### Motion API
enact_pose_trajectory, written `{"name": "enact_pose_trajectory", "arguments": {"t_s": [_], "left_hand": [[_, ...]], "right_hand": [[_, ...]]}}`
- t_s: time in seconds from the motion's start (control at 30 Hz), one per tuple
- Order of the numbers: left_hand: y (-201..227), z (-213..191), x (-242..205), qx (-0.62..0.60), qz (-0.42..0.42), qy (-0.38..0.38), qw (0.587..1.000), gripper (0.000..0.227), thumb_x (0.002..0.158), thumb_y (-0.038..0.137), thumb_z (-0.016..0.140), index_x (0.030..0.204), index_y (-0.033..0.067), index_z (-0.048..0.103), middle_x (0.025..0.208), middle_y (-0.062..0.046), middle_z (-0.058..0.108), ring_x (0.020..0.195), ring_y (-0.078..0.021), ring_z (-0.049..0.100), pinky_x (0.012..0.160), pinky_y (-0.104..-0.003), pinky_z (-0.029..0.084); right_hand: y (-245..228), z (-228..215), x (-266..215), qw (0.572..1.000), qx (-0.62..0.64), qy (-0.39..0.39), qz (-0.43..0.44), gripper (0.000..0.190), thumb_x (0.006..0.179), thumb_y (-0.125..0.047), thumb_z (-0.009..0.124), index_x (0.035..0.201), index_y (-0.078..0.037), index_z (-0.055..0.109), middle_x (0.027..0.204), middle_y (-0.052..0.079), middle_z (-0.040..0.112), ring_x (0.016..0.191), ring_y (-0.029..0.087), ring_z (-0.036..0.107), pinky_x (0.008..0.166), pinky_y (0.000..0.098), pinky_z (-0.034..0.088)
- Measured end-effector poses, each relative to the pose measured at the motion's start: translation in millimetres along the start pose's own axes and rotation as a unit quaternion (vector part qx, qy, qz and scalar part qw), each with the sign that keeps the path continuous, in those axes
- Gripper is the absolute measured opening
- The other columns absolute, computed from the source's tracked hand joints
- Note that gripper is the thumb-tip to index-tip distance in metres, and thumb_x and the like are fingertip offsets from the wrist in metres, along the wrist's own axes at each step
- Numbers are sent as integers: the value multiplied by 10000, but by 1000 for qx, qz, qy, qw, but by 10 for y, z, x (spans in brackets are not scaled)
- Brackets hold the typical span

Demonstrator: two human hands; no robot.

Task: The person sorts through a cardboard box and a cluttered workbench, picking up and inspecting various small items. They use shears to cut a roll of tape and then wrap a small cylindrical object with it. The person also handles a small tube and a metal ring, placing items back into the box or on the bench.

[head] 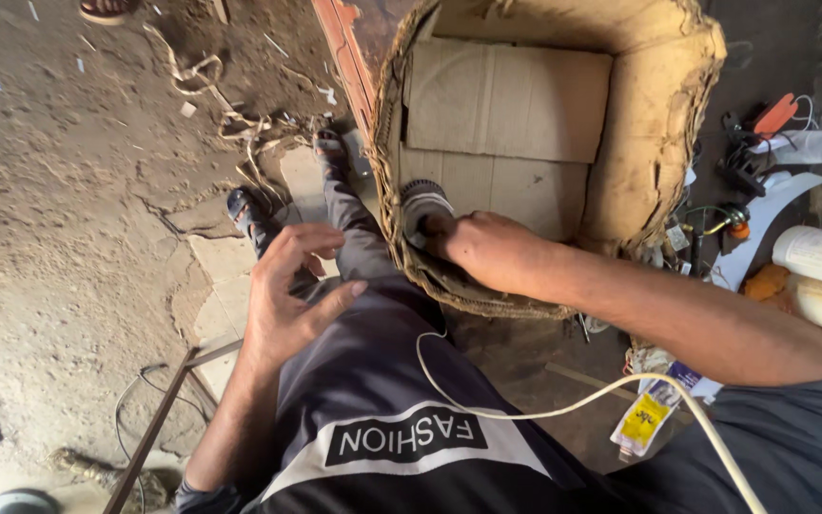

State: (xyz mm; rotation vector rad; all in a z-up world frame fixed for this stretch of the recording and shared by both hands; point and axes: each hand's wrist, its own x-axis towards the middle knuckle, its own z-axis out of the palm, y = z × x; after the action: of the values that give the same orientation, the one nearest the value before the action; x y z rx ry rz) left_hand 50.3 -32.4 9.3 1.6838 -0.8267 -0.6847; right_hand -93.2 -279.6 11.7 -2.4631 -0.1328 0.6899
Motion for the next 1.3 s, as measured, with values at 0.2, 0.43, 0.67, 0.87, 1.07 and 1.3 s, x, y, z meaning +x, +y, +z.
{"name": "enact_pose_trajectory", "arguments": {"t_s": [0.2,0.43,0.67,0.87,1.07,1.3], "left_hand": [[-106,21,125,-27,-12,-19,999,510,758,100,894,1205,12,667,1207,-110,676,962,-178,653,780,-301,546],[-309,346,152,79,61,-60,993,1119,572,242,999,1466,-41,388,1399,-239,525,1231,-393,568,976,-456,504],[-577,805,93,55,-26,-34,998,1074,659,119,927,1576,47,373,1477,-192,555,1327,-386,596,1061,-423,552],[-567,855,70,91,-19,-17,996,1015,637,131,957,1478,9,402,1364,-223,554,1235,-439,567,987,-466,517],[-545,838,56,56,27,0,998,914,666,125,948,1433,5,464,1287,-197,583,1169,-387,613,956,-408,551],[-687,669,-70,118,66,-3,991,687,704,-9,894,1309,14,570,1225,-180,618,1124,-335,645,960,-382,536]], "right_hand": [[48,-258,-37,984,97,-80,124,403,803,-10,646,1196,-98,667,1111,175,684,1002,392,695,845,469,561],[231,-364,142,981,97,-65,154,932,620,-61,806,1467,-66,415,1256,245,539,1088,435,608,873,491,517],[217,-103,481,990,-3,-83,117,752,600,-221,895,1251,-61,553,1212,196,639,1061,402,665,885,435,562],[154,7,339,986,-8,-71,154,638,766,-231,804,1314,-54,528,1253,208,630,989,421,692,807,476,578],[70,-515,-36,988,-46,9,147,1000,692,-146,855,1540,-2,344,1293,259,611,1021,404,696,762,442,606],[33,-505,-2362,831,239,487,121,594,945,-149,813,1446,-1,529,1232,83,694,1048,139,711,904,258,560]]}}
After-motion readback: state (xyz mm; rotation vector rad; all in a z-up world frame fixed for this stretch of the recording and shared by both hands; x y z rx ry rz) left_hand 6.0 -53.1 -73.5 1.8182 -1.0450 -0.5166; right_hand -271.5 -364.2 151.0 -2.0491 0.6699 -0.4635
